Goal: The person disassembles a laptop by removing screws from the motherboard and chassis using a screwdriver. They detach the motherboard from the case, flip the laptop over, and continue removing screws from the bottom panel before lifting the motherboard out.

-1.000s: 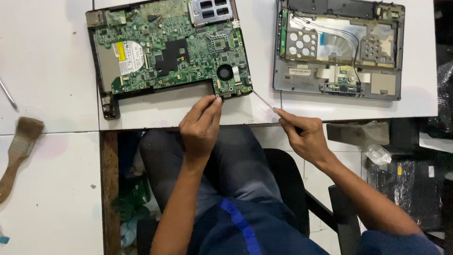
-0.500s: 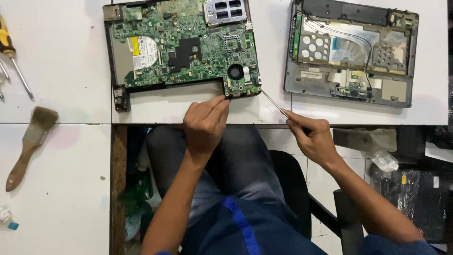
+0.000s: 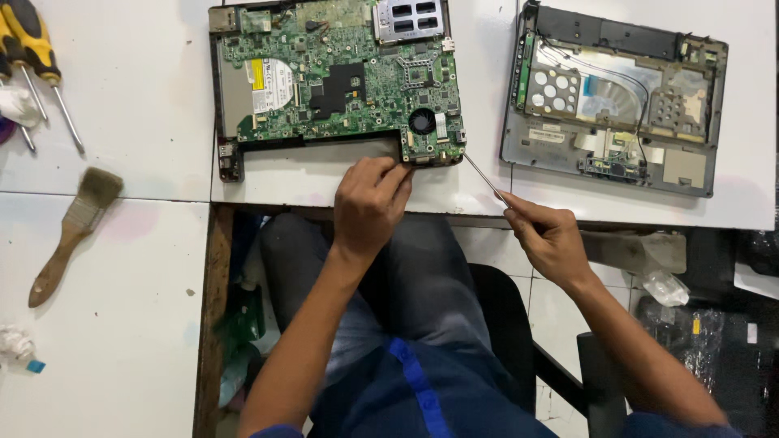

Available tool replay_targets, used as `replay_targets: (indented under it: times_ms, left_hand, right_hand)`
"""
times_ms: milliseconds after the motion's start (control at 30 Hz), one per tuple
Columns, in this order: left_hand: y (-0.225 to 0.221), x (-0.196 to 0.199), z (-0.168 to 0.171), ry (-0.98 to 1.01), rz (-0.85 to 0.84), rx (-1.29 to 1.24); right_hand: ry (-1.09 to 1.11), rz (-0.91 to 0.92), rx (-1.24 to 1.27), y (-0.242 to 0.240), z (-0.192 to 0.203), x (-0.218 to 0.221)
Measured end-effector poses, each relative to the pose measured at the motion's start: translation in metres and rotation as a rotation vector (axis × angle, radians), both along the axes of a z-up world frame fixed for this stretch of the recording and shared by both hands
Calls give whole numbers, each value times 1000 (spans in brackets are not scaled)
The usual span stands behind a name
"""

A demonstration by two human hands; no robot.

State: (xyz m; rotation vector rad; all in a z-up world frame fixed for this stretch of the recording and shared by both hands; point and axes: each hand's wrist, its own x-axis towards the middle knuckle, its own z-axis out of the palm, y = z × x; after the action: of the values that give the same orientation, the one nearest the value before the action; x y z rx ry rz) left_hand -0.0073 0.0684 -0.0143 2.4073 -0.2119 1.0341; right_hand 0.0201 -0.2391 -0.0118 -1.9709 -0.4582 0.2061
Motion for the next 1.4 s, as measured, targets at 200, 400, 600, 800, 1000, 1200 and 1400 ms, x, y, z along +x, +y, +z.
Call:
replay_targets:
  times_ms: [200, 400, 600, 800, 1000, 1200, 1400]
  left_hand:
    - [2, 0, 2, -9, 60, 88]
    - [-3, -1, 2, 45, 108, 138]
    - [3, -2, 0, 136, 46, 180]
    - [8, -4, 2, 179, 16, 180]
    - [9, -6, 8, 219, 6, 223]
    - [6, -3, 2, 172, 4, 175]
    - [8, -2, 2, 166, 8, 184]
  right_hand:
    - [35, 6, 15, -4, -3, -2]
    - [87, -13, 48, -9, -12, 0]
    - [109, -24, 42, -8, 0, 0]
    - [-42, -27, -206, -1, 46, -2]
    - [-36, -106, -496, -4, 85, 7]
    - [4, -88, 39, 83, 77, 44]
    - [133, -135, -69, 113, 55, 71]
